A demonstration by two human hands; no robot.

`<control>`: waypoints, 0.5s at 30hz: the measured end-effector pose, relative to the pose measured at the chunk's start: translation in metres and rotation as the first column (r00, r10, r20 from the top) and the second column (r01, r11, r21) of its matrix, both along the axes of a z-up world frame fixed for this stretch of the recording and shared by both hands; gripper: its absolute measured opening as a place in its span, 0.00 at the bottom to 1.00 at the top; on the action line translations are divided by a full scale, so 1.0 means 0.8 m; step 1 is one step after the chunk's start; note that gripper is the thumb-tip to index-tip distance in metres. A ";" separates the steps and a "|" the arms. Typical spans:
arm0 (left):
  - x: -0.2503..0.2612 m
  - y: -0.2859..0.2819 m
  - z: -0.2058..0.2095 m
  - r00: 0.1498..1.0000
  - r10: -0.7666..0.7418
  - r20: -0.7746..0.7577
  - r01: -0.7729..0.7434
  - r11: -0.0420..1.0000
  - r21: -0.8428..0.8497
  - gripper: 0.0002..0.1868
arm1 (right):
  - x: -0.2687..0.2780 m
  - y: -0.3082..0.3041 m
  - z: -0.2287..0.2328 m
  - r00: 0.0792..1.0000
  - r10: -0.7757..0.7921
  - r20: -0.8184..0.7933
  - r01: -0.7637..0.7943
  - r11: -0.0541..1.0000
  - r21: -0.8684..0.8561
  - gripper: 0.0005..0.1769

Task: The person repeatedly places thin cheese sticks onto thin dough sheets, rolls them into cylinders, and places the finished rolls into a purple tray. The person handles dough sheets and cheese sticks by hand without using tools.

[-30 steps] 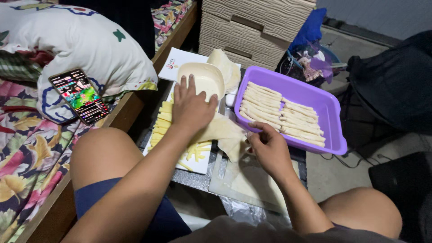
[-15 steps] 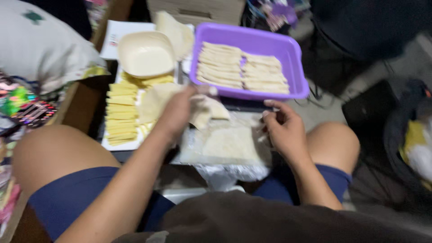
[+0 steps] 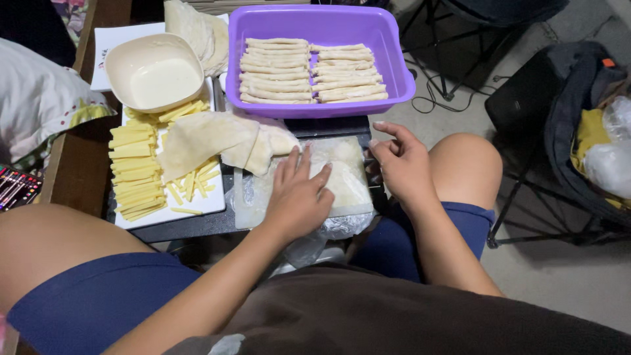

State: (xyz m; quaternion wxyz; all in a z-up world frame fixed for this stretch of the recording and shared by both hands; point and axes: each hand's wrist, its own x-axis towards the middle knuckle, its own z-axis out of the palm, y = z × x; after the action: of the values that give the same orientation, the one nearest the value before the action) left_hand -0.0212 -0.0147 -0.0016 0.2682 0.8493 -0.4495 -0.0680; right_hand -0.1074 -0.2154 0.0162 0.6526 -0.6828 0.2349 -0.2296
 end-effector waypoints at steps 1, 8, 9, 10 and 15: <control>-0.002 -0.006 0.002 1.000 -0.010 0.014 0.010 1.000 -0.006 0.29 | 0.000 0.002 0.001 1.000 -0.005 -0.021 0.005 1.000 0.000 0.21; -0.002 -0.008 0.020 0.994 -0.057 0.094 0.052 0.997 0.052 0.30 | -0.001 0.006 0.012 0.997 -0.003 -0.072 0.001 1.000 -0.027 0.22; 0.001 0.001 0.023 0.991 -0.035 0.130 0.027 0.998 0.064 0.30 | 0.000 0.008 0.013 0.998 0.007 -0.058 -0.008 1.000 -0.028 0.22; 0.002 0.010 0.026 0.986 -0.014 0.166 0.001 0.997 0.077 0.30 | 0.000 0.009 0.015 0.995 -0.002 -0.096 -0.002 0.999 -0.035 0.22; -0.006 0.035 0.033 0.975 0.066 0.211 -0.093 0.988 0.122 0.32 | 0.003 0.016 0.023 0.976 -0.011 -0.216 0.006 1.000 -0.026 0.23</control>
State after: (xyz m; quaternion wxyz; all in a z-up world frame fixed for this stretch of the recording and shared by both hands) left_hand -0.0262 0.0136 0.0250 0.1661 0.8849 -0.4352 0.0019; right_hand -0.1052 -0.2028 0.0349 0.6135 -0.7109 0.3044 -0.1599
